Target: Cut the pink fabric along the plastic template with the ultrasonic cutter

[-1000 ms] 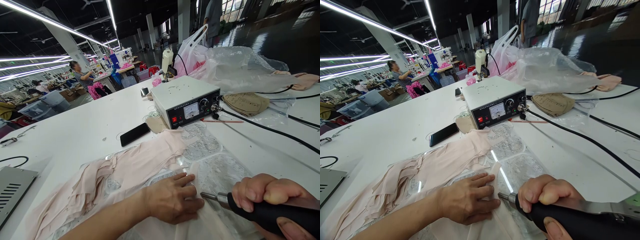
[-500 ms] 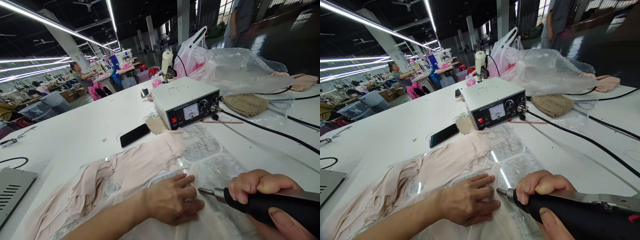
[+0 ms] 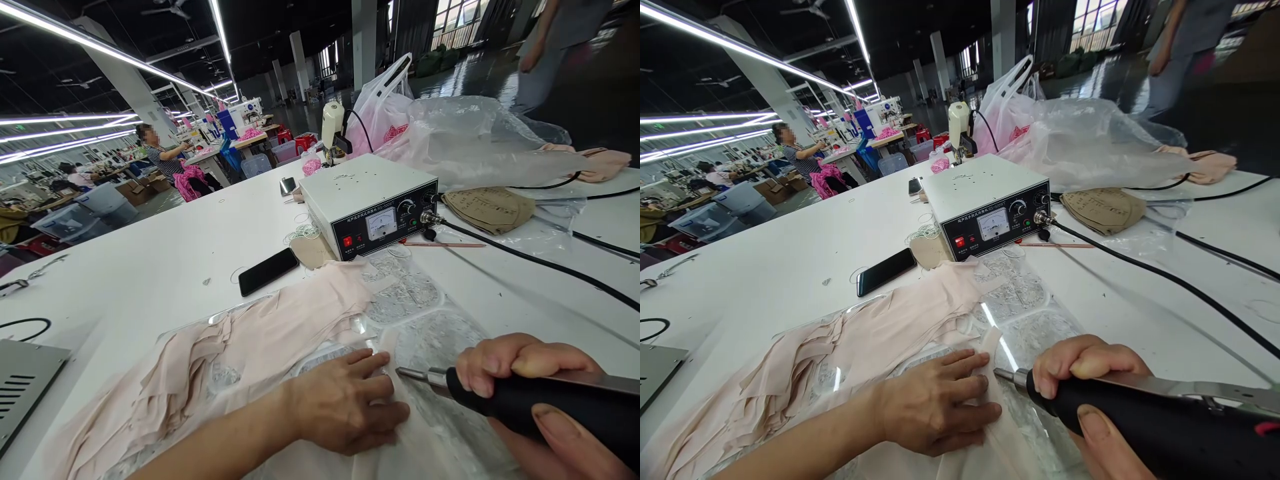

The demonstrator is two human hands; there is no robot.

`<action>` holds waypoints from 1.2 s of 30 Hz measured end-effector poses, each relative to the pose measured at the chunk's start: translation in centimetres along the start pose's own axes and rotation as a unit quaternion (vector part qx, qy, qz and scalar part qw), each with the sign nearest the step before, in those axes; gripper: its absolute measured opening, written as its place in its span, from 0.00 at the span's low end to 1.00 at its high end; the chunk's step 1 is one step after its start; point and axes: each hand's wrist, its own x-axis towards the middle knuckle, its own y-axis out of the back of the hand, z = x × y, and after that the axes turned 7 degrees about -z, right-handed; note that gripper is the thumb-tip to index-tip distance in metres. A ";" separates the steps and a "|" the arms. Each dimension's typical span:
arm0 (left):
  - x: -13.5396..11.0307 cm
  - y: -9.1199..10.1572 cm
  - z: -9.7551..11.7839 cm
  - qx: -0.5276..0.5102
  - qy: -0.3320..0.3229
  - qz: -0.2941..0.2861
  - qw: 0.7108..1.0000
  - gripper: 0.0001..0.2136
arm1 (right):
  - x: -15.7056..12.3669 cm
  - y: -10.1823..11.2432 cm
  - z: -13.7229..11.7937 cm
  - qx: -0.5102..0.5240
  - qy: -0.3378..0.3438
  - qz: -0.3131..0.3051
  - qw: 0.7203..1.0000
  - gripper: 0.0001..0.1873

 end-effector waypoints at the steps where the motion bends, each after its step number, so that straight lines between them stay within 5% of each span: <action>1: 0.0 -0.1 0.0 0.000 0.000 0.001 1.000 0.14 | -0.1 0.0 0.0 0.006 -0.005 0.004 1.000 0.08; 36: 0.0 -0.1 -0.1 -0.011 0.012 0.003 1.000 0.14 | -0.8 1.2 0.8 0.022 -0.003 -0.012 1.000 0.08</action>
